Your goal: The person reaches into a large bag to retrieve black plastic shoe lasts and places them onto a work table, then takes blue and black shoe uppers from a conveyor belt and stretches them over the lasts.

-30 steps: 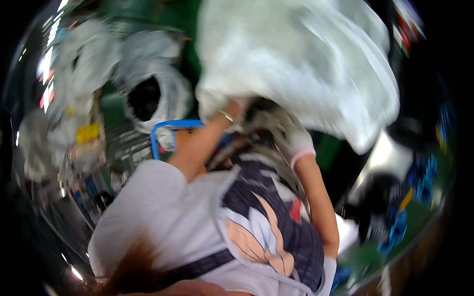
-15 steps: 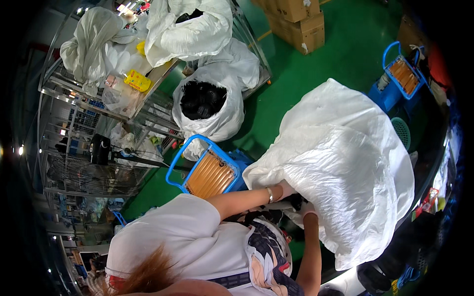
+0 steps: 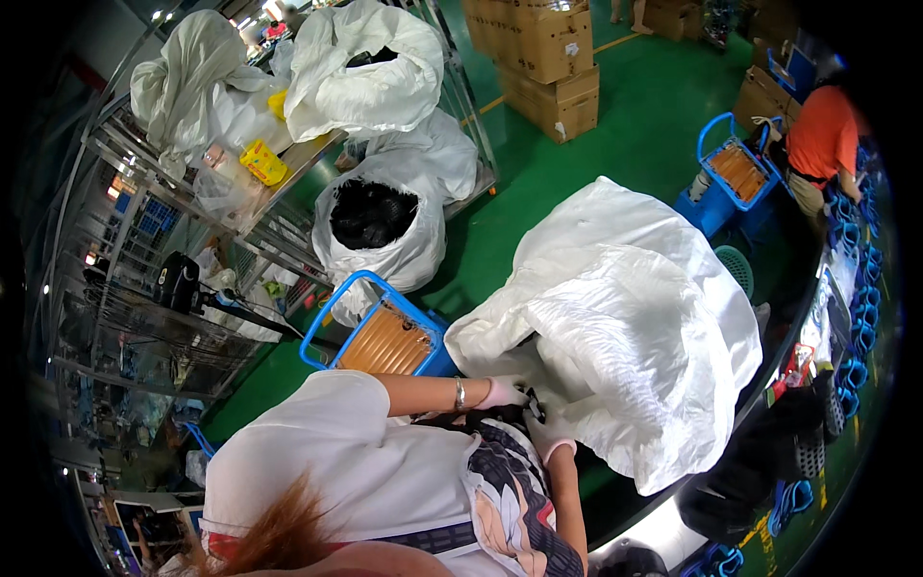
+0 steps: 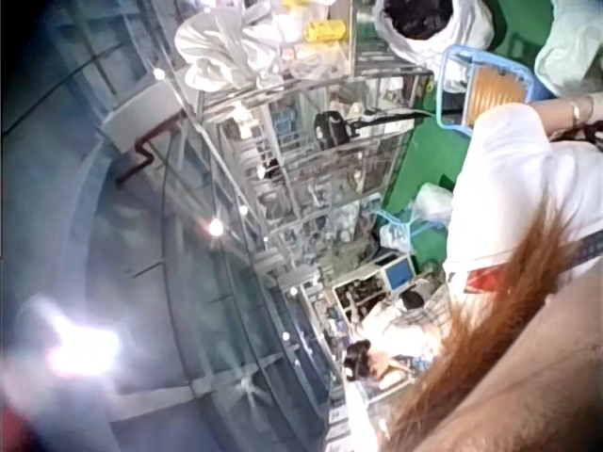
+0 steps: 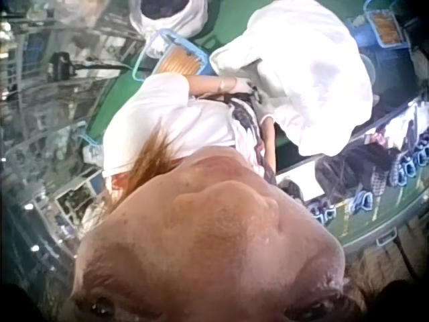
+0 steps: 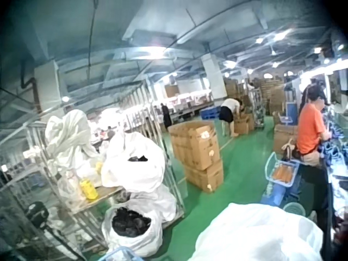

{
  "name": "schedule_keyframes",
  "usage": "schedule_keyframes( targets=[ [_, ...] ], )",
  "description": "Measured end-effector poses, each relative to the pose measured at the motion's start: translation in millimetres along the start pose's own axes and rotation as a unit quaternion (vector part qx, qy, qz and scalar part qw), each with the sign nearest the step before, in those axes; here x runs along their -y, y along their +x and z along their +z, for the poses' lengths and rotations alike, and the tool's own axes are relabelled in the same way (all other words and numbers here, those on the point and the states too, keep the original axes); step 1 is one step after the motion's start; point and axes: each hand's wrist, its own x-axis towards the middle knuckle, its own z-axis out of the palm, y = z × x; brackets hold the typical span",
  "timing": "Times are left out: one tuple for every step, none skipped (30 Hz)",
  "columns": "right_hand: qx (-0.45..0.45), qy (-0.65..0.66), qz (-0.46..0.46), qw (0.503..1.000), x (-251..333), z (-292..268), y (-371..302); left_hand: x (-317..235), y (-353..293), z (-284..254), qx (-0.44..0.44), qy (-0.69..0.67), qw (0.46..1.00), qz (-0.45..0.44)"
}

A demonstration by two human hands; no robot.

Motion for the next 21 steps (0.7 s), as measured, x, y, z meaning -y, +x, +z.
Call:
schedule_keyframes(
  targets=[
    [-0.008,0.025,-0.015,1.0,-9.6,1.6,-4.7,0.7,-1.7,2.7,0.004,0.016,1.0,-0.009],
    [-0.022,0.052,-0.028,0.998,-15.9,0.7,-8.9,-5.4,-3.7,4.8,-0.007,-0.007,1.0,0.003],
    [-0.035,0.035,-0.02,0.999,-1.4,-9.2,-22.8,-12.8,-10.4,7.8,-0.018,-0.035,0.999,0.013],
    [-0.048,0.018,-0.012,0.999,13.3,-22.4,-41.1,-22.1,-19.2,10.3,-0.03,-0.063,0.997,0.023],
    [-0.064,0.002,-0.002,0.998,32.7,-38.4,-60.3,-48.4,-43.7,7.6,-0.023,-0.095,0.994,0.047],
    [-0.084,-0.014,0.042,0.995,48.0,-50.5,-75.9,-84.9,-81.4,1.3,-0.014,-0.127,0.989,0.07],
    [-0.115,0.022,0.018,0.993,47.9,-56.7,-89.1,-101.2,-107.1,-0.4,-0.014,-0.164,0.982,0.09],
    [-0.142,0.058,-0.009,0.988,43.0,-61.6,-99.8,-93.0,-108.4,3.2,-0.049,-0.139,0.973,0.177],
    [-0.174,0.095,-0.027,0.98,38.5,-68.2,-110.0,-106.9,-122.7,4.2,-0.074,-0.11,0.956,0.263],
    [-0.232,0.062,-0.047,0.97,39.3,-76.4,-119.9,-121.6,-139.1,4.1,-0.026,-0.148,0.964,0.219],
    [-0.287,0.03,-0.07,0.955,42.3,-81.6,-127.1,-121.7,-141.8,9.4,-0.062,-0.118,0.949,0.286],
    [-0.362,0.036,-0.138,0.921,39.3,-80.7,-128.1,-122.9,-142.1,17.1,-0.097,-0.088,0.927,0.351],
    [-0.391,0.002,-0.115,0.913,42.6,-84.1,-137.0,-124.8,-142.3,23.7,-0.131,-0.057,0.899,0.413],
    [-0.41,0.011,-0.118,0.905,52.3,-89.7,-146.9,-138.1,-149.8,31.7,-0.15,-0.089,0.87,0.461],
    [-0.428,0.022,-0.121,0.895,58.3,-95.4,-154.1,-153.3,-160.5,34.7,-0.154,-0.086,0.863,0.474],
    [-0.452,-0.01,-0.082,0.888,54.0,-102.3,-158.1,-169.9,-169.8,35.3,-0.155,-0.086,0.855,0.487],
    [-0.486,-0.013,-0.094,0.869,58.4,-106.6,-162.8,-180.8,-179.8,35.7,-0.162,-0.082,0.851,0.493],
    [-0.504,-0.022,-0.114,0.856,64.0,-109.6,-167.2,-187.9,-180.1,39.3,-0.146,-0.091,0.843,0.51],
    [-0.523,-0.031,-0.134,0.841,69.2,-112.9,-170.5,-195.3,-182.1,41.1,-0.135,-0.051,0.857,0.495],
    [-0.523,-0.055,-0.165,0.834,74.0,-116.4,-172.0,-203.9,-184.5,45.5,-0.094,-0.066,0.886,0.45],
    [-0.521,-0.058,-0.161,0.836,78.0,-116.1,-176.7,-210.0,-184.2,51.2,-0.052,-0.081,0.91,0.403]
  ],
)
